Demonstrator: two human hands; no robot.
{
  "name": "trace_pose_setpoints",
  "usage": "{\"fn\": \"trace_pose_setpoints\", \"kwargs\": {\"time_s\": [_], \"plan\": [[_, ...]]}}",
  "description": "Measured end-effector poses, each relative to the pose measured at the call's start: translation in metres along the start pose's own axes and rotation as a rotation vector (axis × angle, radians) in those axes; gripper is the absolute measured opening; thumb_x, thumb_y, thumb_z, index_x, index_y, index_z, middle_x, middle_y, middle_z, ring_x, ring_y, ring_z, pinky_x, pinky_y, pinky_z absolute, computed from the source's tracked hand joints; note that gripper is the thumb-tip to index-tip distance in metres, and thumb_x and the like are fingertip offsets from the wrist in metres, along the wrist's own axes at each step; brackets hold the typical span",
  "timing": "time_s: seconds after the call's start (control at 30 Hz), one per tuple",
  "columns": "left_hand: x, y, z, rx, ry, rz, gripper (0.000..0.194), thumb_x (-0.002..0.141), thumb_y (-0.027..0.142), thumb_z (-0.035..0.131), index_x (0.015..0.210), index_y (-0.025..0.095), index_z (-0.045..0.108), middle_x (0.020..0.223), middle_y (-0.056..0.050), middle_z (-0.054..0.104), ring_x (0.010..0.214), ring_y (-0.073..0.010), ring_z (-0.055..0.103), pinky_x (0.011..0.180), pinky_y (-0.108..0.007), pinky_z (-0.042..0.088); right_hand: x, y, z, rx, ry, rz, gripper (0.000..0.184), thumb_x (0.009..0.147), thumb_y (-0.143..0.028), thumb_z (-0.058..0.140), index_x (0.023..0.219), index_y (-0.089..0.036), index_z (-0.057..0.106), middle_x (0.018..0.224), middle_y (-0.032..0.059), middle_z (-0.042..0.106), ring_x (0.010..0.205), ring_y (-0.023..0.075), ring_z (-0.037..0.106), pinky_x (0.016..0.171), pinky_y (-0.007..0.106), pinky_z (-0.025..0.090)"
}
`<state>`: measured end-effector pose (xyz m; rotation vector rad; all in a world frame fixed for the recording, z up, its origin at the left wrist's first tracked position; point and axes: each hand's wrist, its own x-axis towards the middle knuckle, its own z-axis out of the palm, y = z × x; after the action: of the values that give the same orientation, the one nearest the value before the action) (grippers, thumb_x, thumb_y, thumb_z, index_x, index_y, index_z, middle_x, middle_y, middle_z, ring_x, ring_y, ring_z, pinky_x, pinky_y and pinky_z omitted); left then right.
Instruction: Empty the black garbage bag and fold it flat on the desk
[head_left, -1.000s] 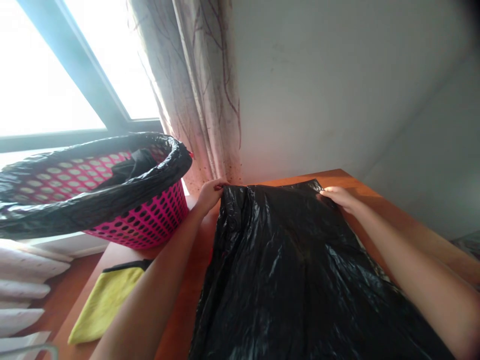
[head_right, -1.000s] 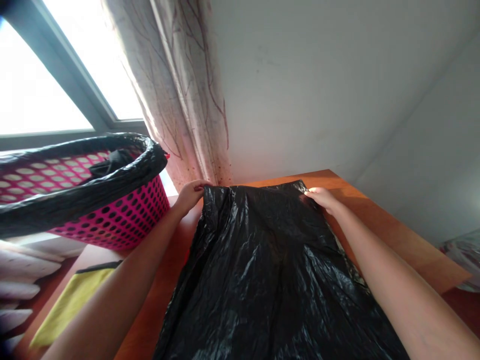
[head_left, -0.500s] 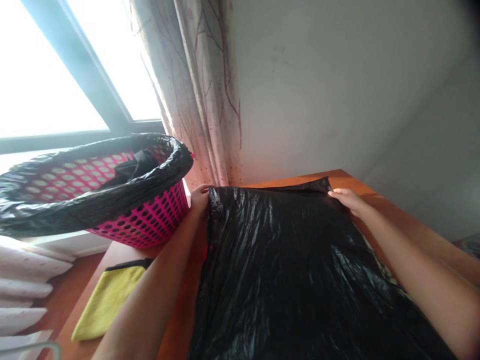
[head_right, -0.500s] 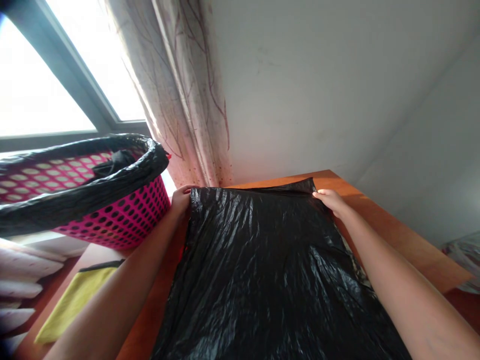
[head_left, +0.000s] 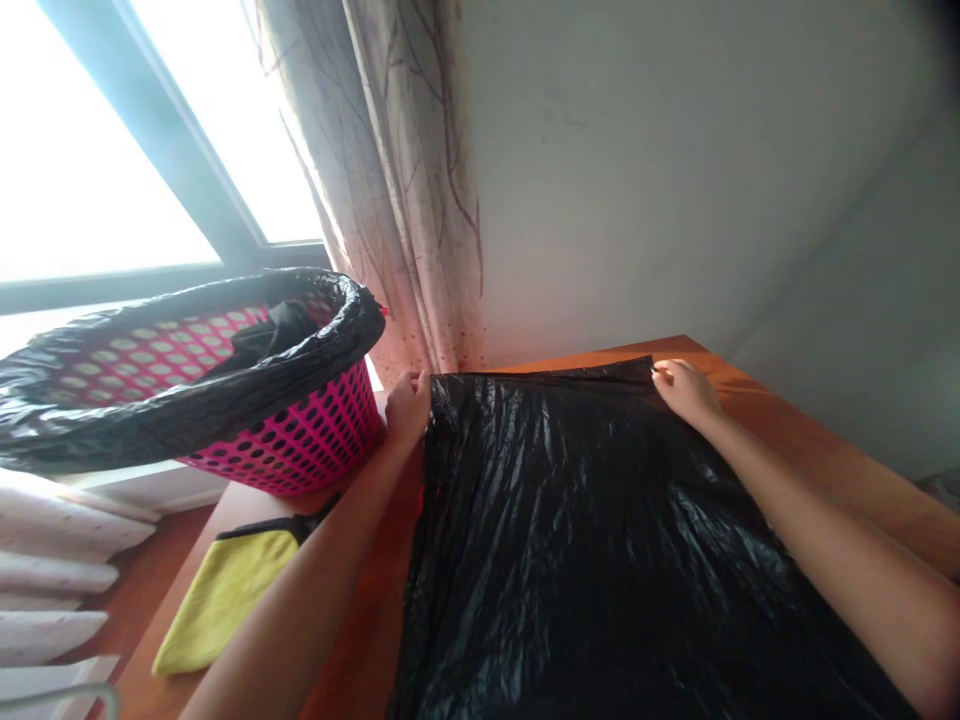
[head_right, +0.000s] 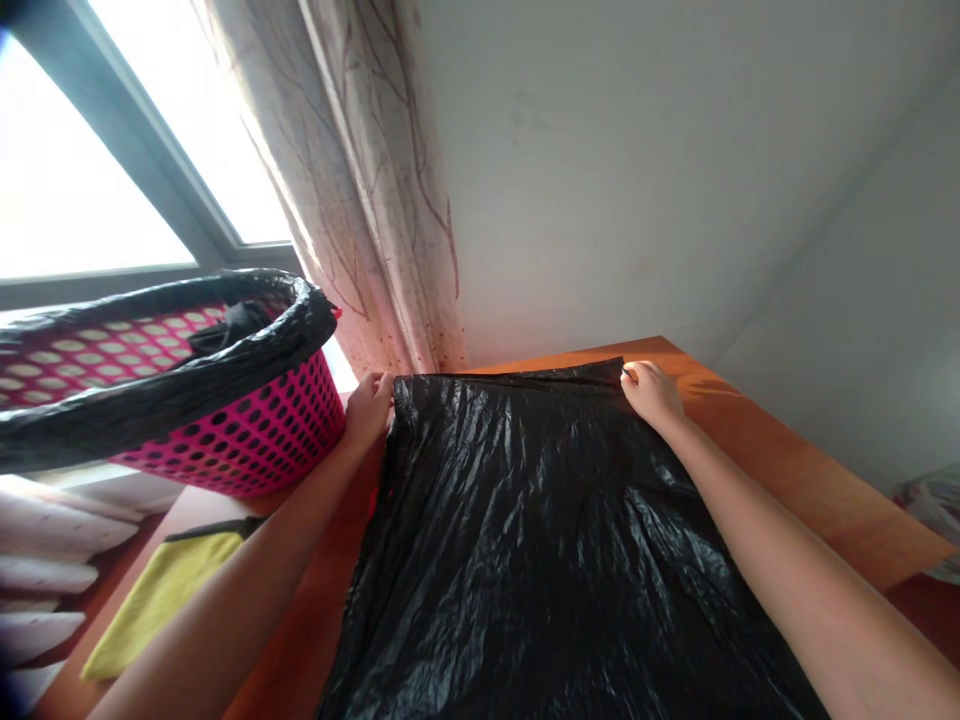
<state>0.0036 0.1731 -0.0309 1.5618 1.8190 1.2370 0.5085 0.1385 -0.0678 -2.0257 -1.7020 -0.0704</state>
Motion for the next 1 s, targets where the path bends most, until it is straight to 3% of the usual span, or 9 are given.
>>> {"fn": "trace_pose_setpoints", "kwargs": {"time_s": [0.1,0.2,0.37,0.53,0.67,0.8,1.0], "plan": [[-0.001,-0.004,0.005,-0.002,-0.114,-0.020,0.030,0.084,0.038,0.062,0.106,0.017,0.064,0.082,-0.006,0.073,0.078,-0.0228,0.070,0.071,-0.031,0.051,0.003,-0.013,0.007,-0.009,-0.075,-0.130,0.038,0.093,-0.033,0.042,0.120,-0.017,0.062,0.134,0.0129,0.059,0.127,0.0263,0.052,0.110,0.037,0.038],[-0.001,-0.009,0.009,0.015,-0.182,-0.015,0.038,0.081,0.026,0.062,0.118,0.016,0.059,0.083,-0.004,0.075,0.074,-0.0200,0.071,0.069,-0.029,0.053,0.007,-0.020,0.019,-0.032,-0.173,-0.202,0.042,0.093,-0.040,0.043,0.124,-0.019,0.061,0.140,0.0094,0.056,0.130,0.0257,0.051,0.111,0.037,0.039],[0.001,-0.017,0.003,0.127,-0.168,-0.011,0.045,0.080,0.020,0.061,0.124,0.018,0.056,0.088,-0.004,0.074,0.081,-0.0210,0.070,0.076,-0.031,0.054,0.013,-0.017,0.032,-0.113,-0.253,-0.132,0.054,0.094,-0.049,0.038,0.132,-0.016,0.057,0.146,0.0148,0.050,0.130,0.0343,0.051,0.108,0.050,0.040],[0.002,-0.016,-0.002,0.239,-0.154,-0.003,0.041,0.085,0.029,0.058,0.124,0.018,0.058,0.097,-0.007,0.074,0.090,-0.0229,0.069,0.080,-0.032,0.052,0.015,-0.018,0.033,-0.174,-0.272,-0.060,0.061,0.094,-0.056,0.032,0.140,-0.019,0.050,0.154,0.0152,0.038,0.139,0.0367,0.039,0.110,0.058,0.035],[-0.001,-0.009,-0.002,0.305,-0.162,0.008,0.047,0.090,0.038,0.052,0.131,0.016,0.052,0.104,-0.009,0.073,0.094,-0.0246,0.069,0.081,-0.033,0.052,0.010,-0.023,0.033,-0.187,-0.273,-0.126,0.063,0.096,-0.056,0.030,0.143,-0.017,0.046,0.155,0.0150,0.036,0.142,0.0323,0.035,0.113,0.052,0.034],[-0.008,-0.004,-0.006,0.394,-0.191,0.061,0.047,0.090,0.031,0.050,0.135,0.017,0.048,0.110,-0.012,0.071,0.102,-0.0284,0.067,0.088,-0.039,0.051,-0.002,-0.024,0.038,-0.210,-0.277,-0.235,0.062,0.096,-0.056,0.031,0.142,-0.017,0.047,0.154,0.0145,0.039,0.141,0.0299,0.037,0.113,0.047,0.033],[-0.019,0.012,-0.008,0.505,-0.207,0.178,0.042,0.092,0.028,0.047,0.133,0.018,0.049,0.130,-0.015,0.059,0.116,-0.0312,0.060,0.094,-0.043,0.049,-0.010,-0.029,0.045,-0.230,-0.239,-0.171,0.060,0.098,-0.054,0.029,0.143,-0.019,0.045,0.155,0.0120,0.038,0.142,0.0282,0.036,0.115,0.050,0.029]]}}
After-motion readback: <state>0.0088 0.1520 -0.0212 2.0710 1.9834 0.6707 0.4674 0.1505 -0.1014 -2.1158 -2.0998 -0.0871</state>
